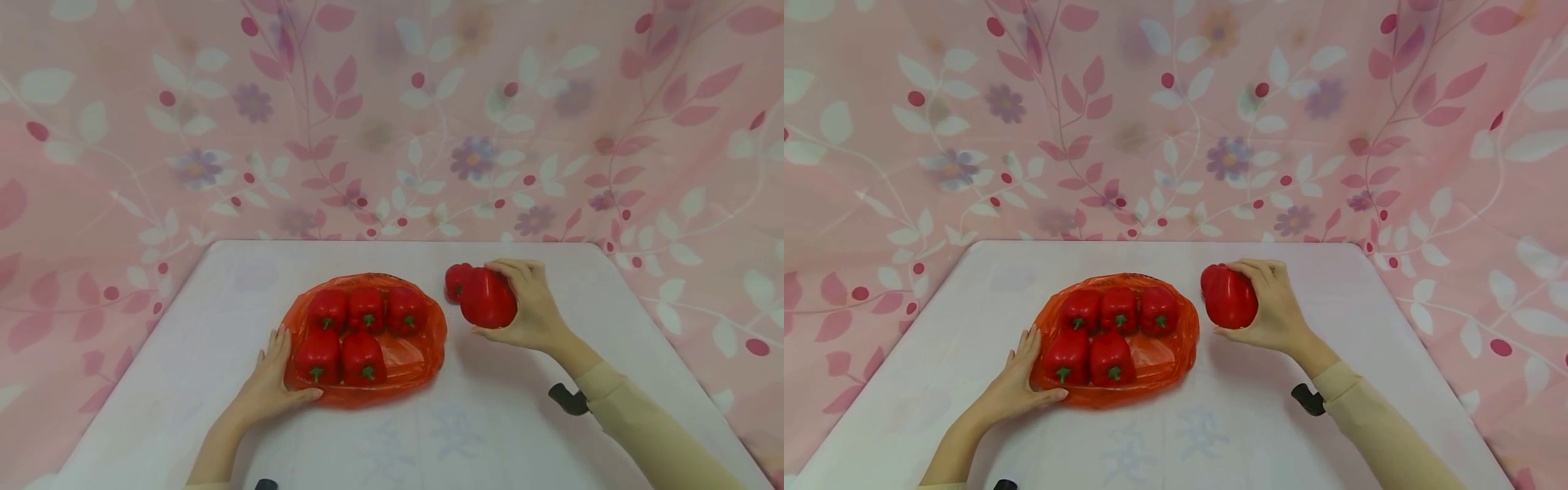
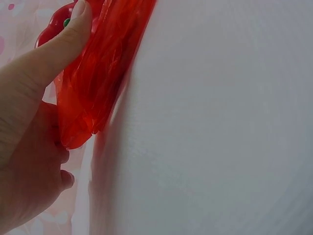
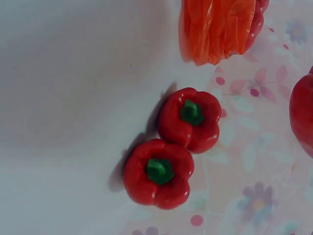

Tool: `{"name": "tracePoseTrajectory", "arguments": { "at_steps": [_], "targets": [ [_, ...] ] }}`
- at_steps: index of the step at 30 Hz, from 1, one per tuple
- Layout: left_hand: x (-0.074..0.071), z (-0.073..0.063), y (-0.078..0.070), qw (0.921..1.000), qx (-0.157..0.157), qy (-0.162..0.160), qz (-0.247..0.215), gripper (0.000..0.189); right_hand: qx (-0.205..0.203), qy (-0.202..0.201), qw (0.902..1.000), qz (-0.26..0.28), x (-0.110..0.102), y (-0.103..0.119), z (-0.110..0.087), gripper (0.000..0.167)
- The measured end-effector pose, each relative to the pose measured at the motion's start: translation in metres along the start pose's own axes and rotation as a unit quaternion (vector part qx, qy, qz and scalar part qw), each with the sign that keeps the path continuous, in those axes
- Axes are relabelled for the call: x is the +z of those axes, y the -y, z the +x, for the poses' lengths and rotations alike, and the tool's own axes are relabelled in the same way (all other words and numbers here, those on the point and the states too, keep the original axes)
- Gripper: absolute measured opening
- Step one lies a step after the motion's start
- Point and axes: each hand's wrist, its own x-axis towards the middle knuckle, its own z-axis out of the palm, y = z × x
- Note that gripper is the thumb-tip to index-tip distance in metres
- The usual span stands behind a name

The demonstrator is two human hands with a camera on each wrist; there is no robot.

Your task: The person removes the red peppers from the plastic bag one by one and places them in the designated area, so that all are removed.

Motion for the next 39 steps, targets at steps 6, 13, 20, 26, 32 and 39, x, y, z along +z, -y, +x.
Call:
{"name": "tracePoseTrajectory", "arguments": {
  "at_steps": [6, 13, 20, 26, 32, 39],
  "targets": [
    [0.000, 0.000, 0.000, 1.0000, 0.003, -0.002, -0.001, 0.126, 0.004, -0.004, 0.9999, -0.011, -0.005, -0.006, -0.006, 0.098],
    [-0.001, 0.000, -0.001, 1.0000, -0.001, 0.000, 0.000, 0.125, 0.014, -0.006, 0.9997, -0.021, -0.010, -0.013, -0.012, 0.099],
    [-0.003, -0.001, -0.004, 1.0000, 0.000, 0.001, 0.007, 0.125, 0.016, -0.013, 0.9991, -0.038, -0.014, -0.023, -0.020, 0.097],
    [-0.002, 0.001, -0.002, 1.0000, 0.003, -0.001, 0.009, 0.125, 0.024, -0.022, 0.9976, -0.060, -0.019, -0.034, -0.027, 0.094],
    [-0.001, 0.002, 0.000, 0.9999, 0.005, 0.001, 0.009, 0.126, 0.025, -0.035, 0.9967, -0.068, -0.022, -0.045, -0.032, 0.094],
    [0.000, 0.003, 0.000, 0.9999, 0.003, 0.004, 0.009, 0.126, 0.031, -0.042, 0.9957, -0.077, -0.024, -0.053, -0.036, 0.094]
  ]
}}
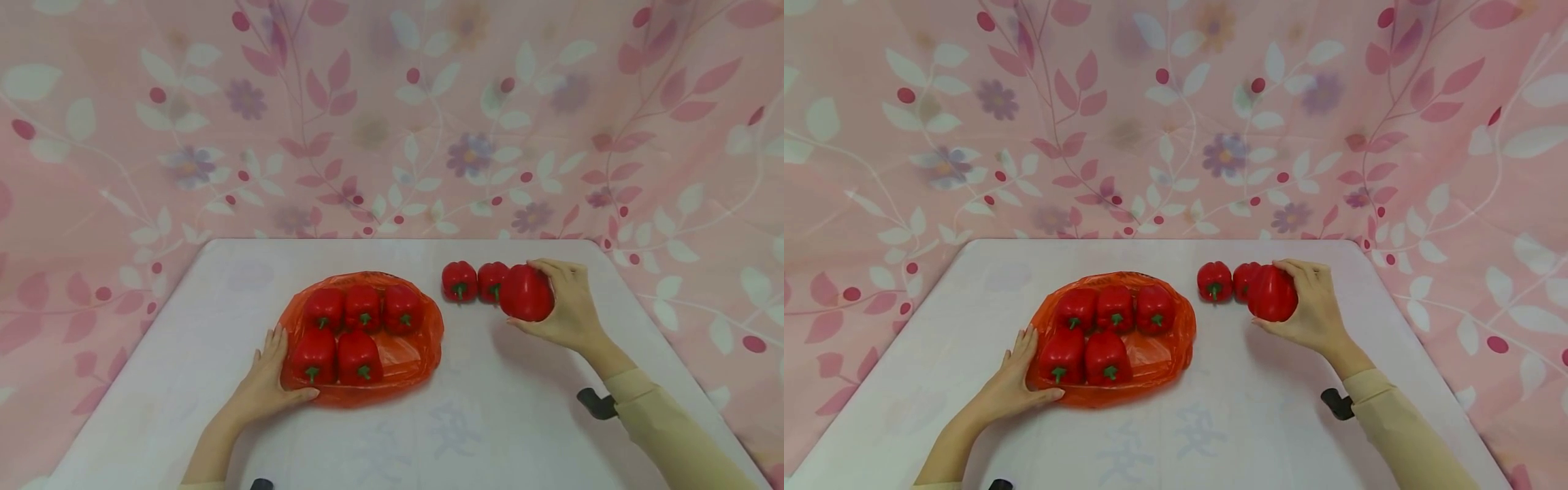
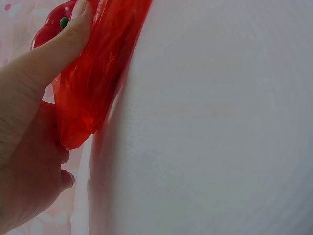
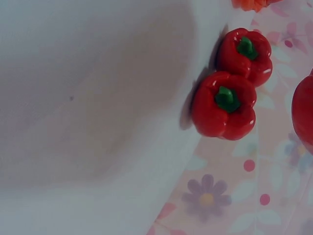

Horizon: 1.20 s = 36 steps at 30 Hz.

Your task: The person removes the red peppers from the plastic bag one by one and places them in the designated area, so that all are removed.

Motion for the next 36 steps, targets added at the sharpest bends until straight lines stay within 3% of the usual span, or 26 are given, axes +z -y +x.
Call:
{"name": "tracePoseTrajectory", "arguments": {
  "at_steps": [23, 36],
  "targets": [
    [0.002, 0.000, 0.001, 1.0000, -0.001, 0.000, 0.000, 0.125, 0.065, 0.021, 0.9972, -0.032, -0.005, -0.026, -0.014, 0.096],
    [0.000, -0.001, -0.001, 0.9999, 0.009, -0.006, -0.003, 0.125, 0.077, 0.025, 0.9953, -0.053, -0.005, -0.049, -0.015, 0.093]
  ]
}}
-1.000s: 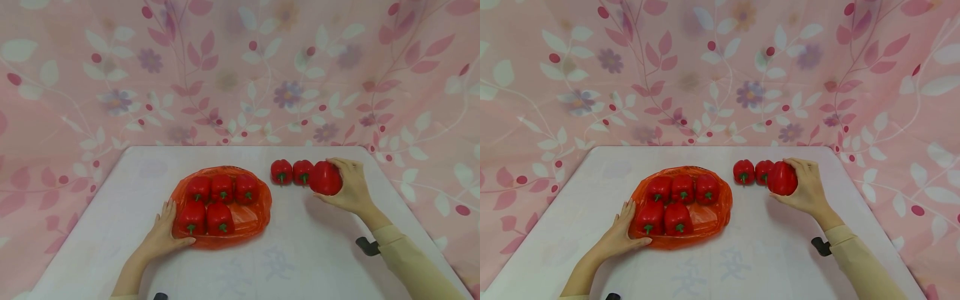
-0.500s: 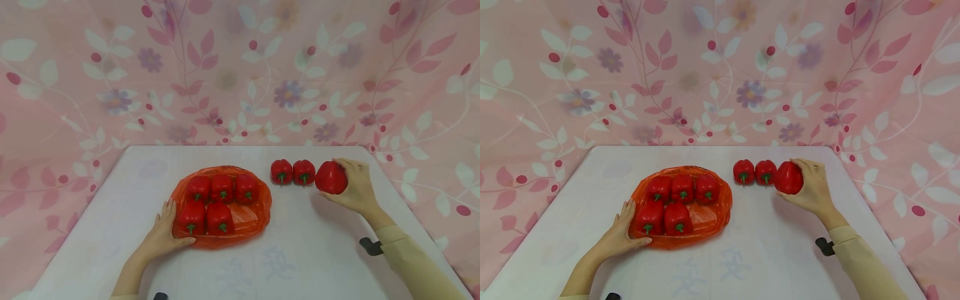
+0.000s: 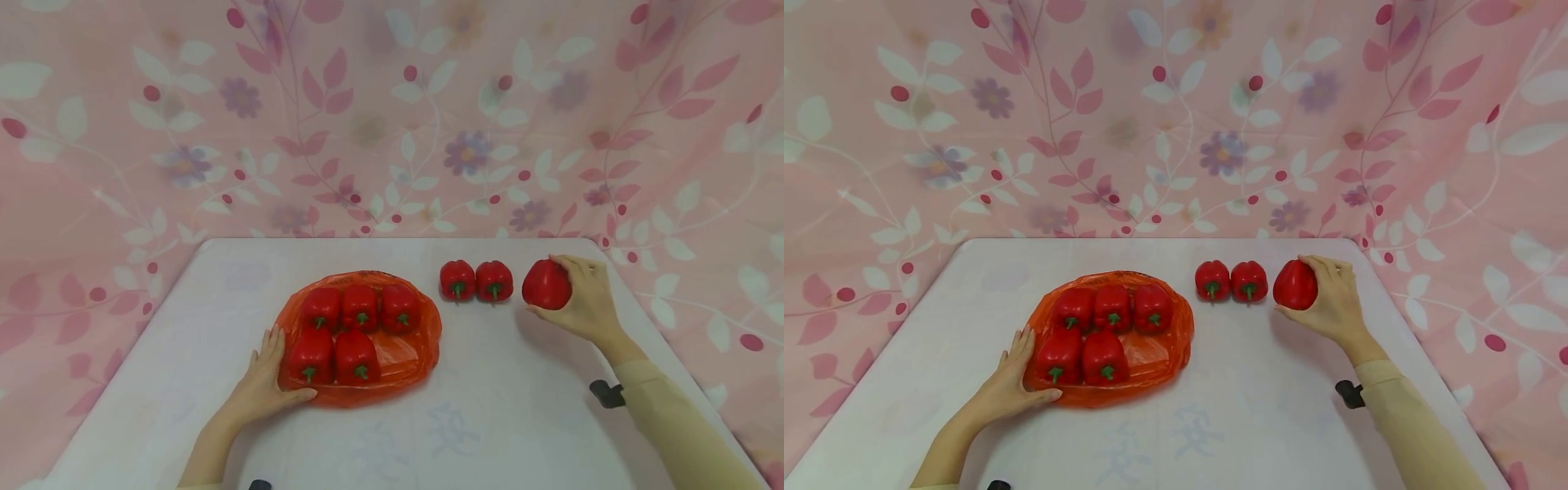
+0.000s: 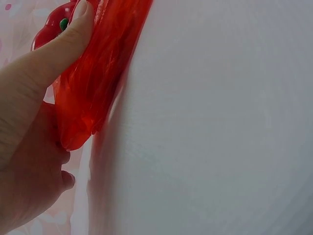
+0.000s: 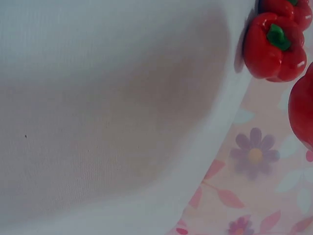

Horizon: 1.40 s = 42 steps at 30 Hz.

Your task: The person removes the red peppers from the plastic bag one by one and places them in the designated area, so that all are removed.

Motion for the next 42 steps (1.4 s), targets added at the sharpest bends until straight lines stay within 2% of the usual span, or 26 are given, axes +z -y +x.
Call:
{"name": "tracePoseTrajectory", "arguments": {
  "at_steps": [8, 15, 28, 42],
  "targets": [
    [0.000, 0.001, -0.001, 1.0000, -0.001, 0.000, 0.003, 0.124, 0.012, 0.022, 0.9995, -0.018, 0.003, -0.011, 0.003, 0.088],
    [0.001, 0.000, -0.002, 1.0000, -0.006, 0.001, -0.003, 0.124, 0.044, 0.084, 0.9952, -0.024, 0.013, -0.019, 0.004, 0.090],
    [0.000, -0.001, -0.004, 0.9999, -0.011, 0.002, 0.005, 0.125, 0.107, 0.164, 0.9806, -0.012, 0.027, -0.023, 0.010, 0.091],
    [-0.002, -0.001, -0.006, 1.0000, -0.006, 0.000, 0.007, 0.124, 0.132, 0.203, 0.9702, -0.004, 0.031, -0.031, 0.007, 0.081]
  ]
}}
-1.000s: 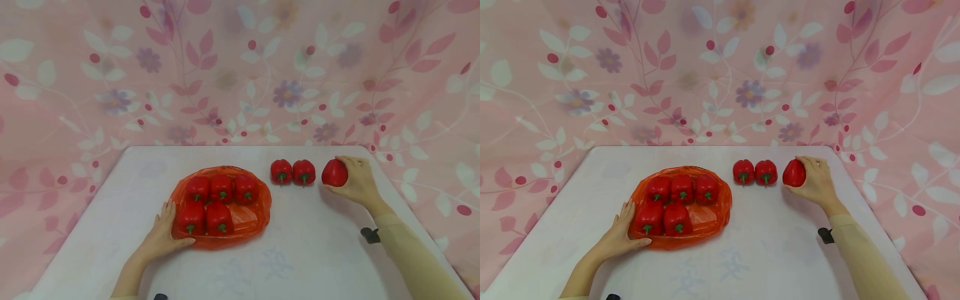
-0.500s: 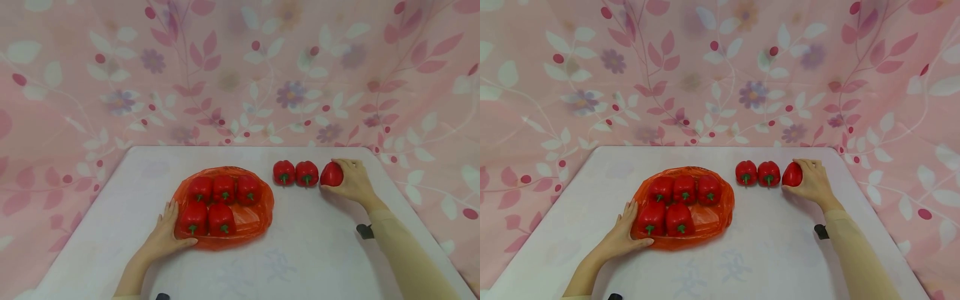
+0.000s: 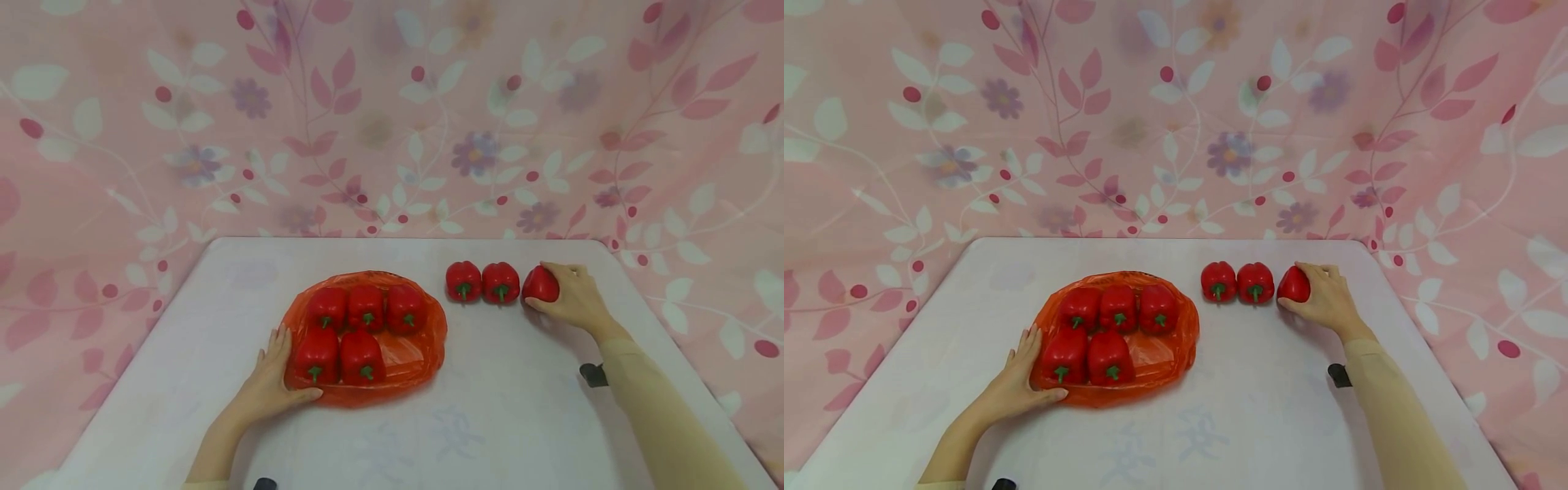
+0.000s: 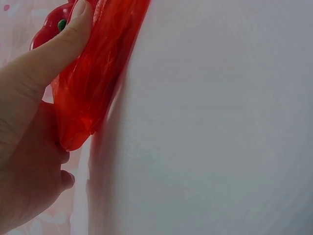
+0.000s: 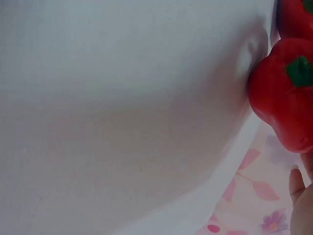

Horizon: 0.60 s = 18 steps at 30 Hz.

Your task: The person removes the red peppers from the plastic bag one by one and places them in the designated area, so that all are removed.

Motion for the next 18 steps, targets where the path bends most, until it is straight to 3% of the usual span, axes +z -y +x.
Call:
{"name": "tracePoseTrajectory", "arguments": {
  "at_steps": [8, 13, 18],
  "targets": [
    [0.000, -0.001, 0.000, 1.0000, -0.001, -0.001, 0.001, 0.124, 0.019, 0.065, 0.9977, -0.009, -0.001, 0.002, 0.006, 0.083],
    [0.001, -0.001, 0.001, 1.0000, 0.003, -0.004, 0.004, 0.124, -0.002, 0.051, 0.9981, -0.035, -0.002, 0.006, 0.007, 0.079],
    [0.002, -0.002, 0.002, 1.0000, -0.003, -0.001, -0.002, 0.125, -0.001, 0.038, 0.9991, -0.015, -0.002, 0.011, 0.006, 0.078]
  ]
}}
